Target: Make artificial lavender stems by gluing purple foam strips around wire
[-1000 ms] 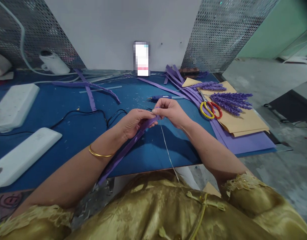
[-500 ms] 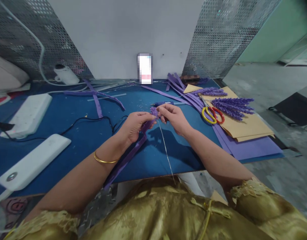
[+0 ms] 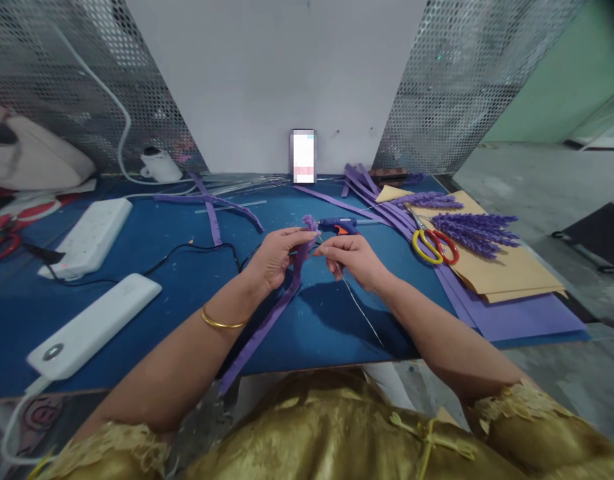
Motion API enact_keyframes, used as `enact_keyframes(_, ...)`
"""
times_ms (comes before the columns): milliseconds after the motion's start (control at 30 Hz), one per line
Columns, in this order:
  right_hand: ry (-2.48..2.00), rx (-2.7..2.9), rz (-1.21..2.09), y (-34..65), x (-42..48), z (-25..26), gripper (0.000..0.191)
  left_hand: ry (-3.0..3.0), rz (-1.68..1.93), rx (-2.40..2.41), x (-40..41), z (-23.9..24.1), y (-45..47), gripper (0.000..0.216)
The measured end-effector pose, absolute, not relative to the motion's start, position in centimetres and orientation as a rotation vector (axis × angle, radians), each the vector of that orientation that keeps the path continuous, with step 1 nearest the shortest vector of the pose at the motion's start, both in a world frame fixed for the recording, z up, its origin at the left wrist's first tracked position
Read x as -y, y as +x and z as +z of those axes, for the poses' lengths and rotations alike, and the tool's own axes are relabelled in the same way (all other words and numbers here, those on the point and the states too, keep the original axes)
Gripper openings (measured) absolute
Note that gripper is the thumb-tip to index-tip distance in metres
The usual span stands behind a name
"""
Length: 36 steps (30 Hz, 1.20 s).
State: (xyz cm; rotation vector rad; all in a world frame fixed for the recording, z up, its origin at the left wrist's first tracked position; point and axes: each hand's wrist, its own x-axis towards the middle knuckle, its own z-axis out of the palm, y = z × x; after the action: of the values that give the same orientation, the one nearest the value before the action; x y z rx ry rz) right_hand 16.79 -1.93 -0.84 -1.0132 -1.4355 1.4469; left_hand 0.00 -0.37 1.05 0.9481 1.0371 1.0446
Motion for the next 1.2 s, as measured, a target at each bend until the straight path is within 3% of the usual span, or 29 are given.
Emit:
enact_keyframes(533,-1.009,1.483,1.475,16.75,1.82,-0.71,0.019,0.992,1.036,-1.088,0.32,1.10,-0.02,0.034)
enact_keyframes(767,-1.008,1.499,1.521,16.75,1.86,-0.94,0.022,0.943,1.054,-1.075,0.31,0.81,0.14,0.027)
enact_keyframes(967,-1.003,1.461,1.492,16.98,1.84,-0.56,0.022,0.952,1.016,-1.037,0.09,0.82,-0.04,0.043)
enact_keyframes(1200,-0.998,1.481,1.548,16.85,1.92,-0.54,0.023,0.913,1.074,-1.028,-0.12,0.53,0.17,0.040)
